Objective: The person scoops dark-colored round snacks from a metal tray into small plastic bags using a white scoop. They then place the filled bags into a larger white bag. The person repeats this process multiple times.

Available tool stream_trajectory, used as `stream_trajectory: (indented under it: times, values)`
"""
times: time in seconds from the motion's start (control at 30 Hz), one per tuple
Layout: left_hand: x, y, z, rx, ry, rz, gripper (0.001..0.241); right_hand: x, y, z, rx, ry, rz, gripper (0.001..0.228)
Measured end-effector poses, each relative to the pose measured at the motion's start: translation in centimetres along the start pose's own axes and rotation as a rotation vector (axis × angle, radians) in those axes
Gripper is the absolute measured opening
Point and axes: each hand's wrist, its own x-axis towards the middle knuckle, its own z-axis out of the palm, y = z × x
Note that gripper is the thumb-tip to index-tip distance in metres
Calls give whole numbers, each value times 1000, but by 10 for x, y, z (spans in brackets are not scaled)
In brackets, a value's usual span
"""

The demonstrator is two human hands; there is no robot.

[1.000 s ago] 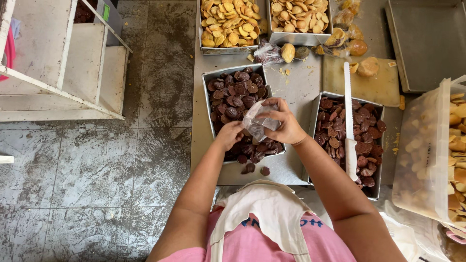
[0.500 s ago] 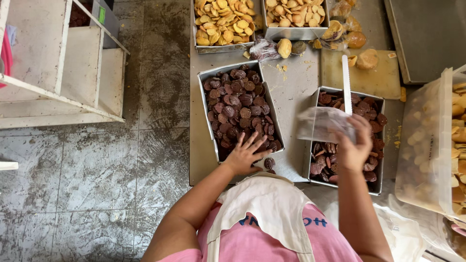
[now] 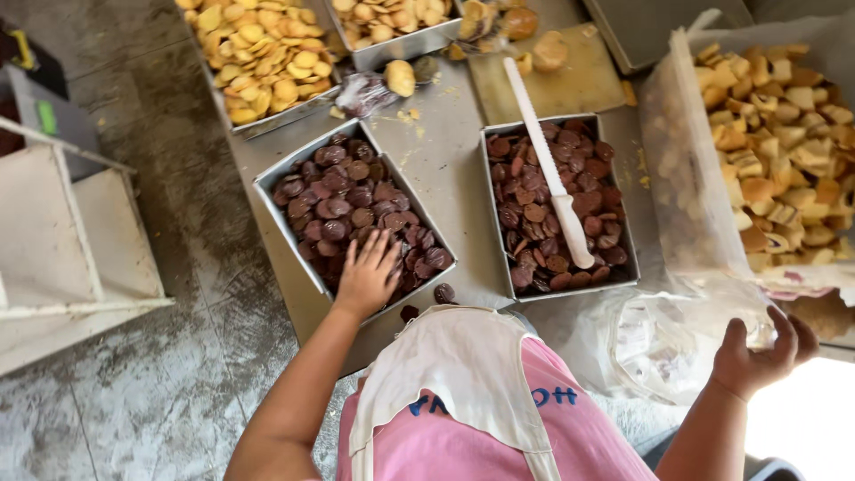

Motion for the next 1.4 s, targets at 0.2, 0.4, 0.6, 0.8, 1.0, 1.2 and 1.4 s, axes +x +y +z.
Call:
stream_trajectory:
  times: [0.2,0.4,0.6,0.8,1.0,1.2,1.4]
  values:
    - [-35,-2,-19,68,37,-46,68,-47,4,-10,-617,-137,445,68]
    - [-62,3,-23,-95,246,-45,67,-48,-4,12,-841,-508,663,92]
    - [-149,16,27,-369,-53,-31,37,-45,-98,97,-155,-832,273,27]
    - [-147,50,67,-270,-182,17,66,-98,-229,219,267,-1556,-338,51]
    - [-117,73,76,-161,-134,-4,69,-123,-279,257,-270,-1760,-735,92]
    - [-106,74,73,-211,-190,-82,72,-153,-263,265,-188,-1663,-639,70]
    - [-129,77,103,-293,-6,-102,50,-173,-231,276,-70,-1594,-521,41]
